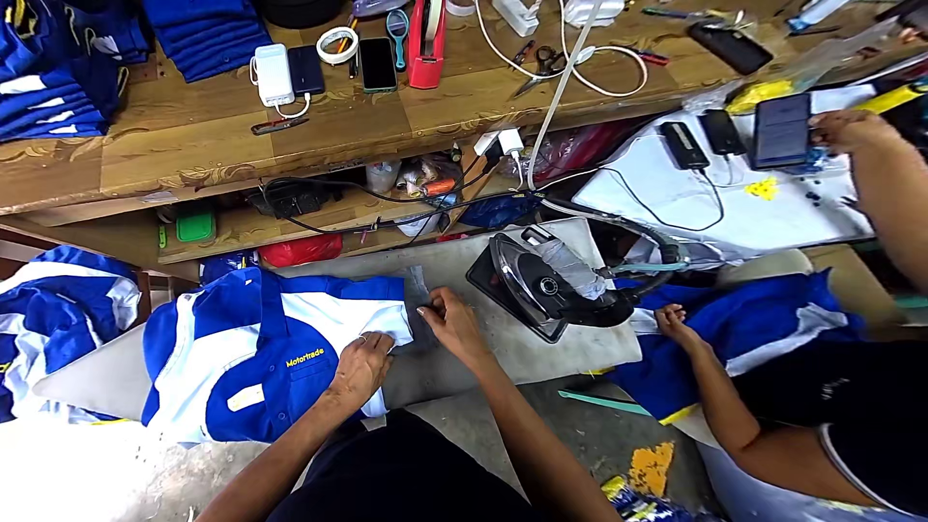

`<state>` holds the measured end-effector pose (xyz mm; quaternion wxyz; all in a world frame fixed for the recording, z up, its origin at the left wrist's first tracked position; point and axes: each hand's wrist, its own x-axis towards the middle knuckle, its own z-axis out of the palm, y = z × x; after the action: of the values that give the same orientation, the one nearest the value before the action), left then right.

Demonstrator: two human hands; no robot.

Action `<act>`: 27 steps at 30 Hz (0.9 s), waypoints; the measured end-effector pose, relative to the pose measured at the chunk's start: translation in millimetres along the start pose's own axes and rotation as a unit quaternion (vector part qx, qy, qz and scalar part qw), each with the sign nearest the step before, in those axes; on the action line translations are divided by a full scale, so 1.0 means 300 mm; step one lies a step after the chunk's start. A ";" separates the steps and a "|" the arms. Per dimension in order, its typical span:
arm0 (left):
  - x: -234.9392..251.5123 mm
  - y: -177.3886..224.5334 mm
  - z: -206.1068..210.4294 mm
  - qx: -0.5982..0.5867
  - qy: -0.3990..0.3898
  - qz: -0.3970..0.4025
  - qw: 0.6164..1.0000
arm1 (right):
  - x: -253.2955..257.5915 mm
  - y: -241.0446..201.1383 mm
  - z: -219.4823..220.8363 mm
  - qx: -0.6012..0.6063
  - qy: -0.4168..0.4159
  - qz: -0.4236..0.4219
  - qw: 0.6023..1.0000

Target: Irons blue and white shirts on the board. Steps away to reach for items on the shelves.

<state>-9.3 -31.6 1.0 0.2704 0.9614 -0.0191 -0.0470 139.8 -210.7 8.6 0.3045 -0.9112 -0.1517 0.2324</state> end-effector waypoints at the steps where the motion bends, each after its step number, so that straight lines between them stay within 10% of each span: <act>1: -0.002 0.000 0.007 0.002 0.015 0.001 1.000 | 0.006 0.003 0.006 0.004 -0.003 0.010 1.000; 10: -0.012 -0.002 0.014 -0.021 0.049 0.031 0.998 | -0.001 -0.027 0.057 0.029 -0.044 0.044 0.998; 17: -0.031 0.060 -0.028 -0.186 -0.148 -0.017 0.971 | -0.052 0.019 0.088 0.137 0.100 -0.060 0.984; 23: 0.142 -0.123 -0.284 -0.082 0.065 -0.036 0.994 | -0.037 -0.046 0.007 0.100 0.073 -0.138 0.983; 27: 0.227 -0.308 -0.376 0.003 -0.129 -0.094 0.987 | -0.025 -0.101 0.016 0.014 0.021 -0.148 0.989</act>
<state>70.8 101.5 43.0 0.2568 0.9457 0.0360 -0.1961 126.9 -188.3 26.5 0.3520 -0.8788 -0.2753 0.1674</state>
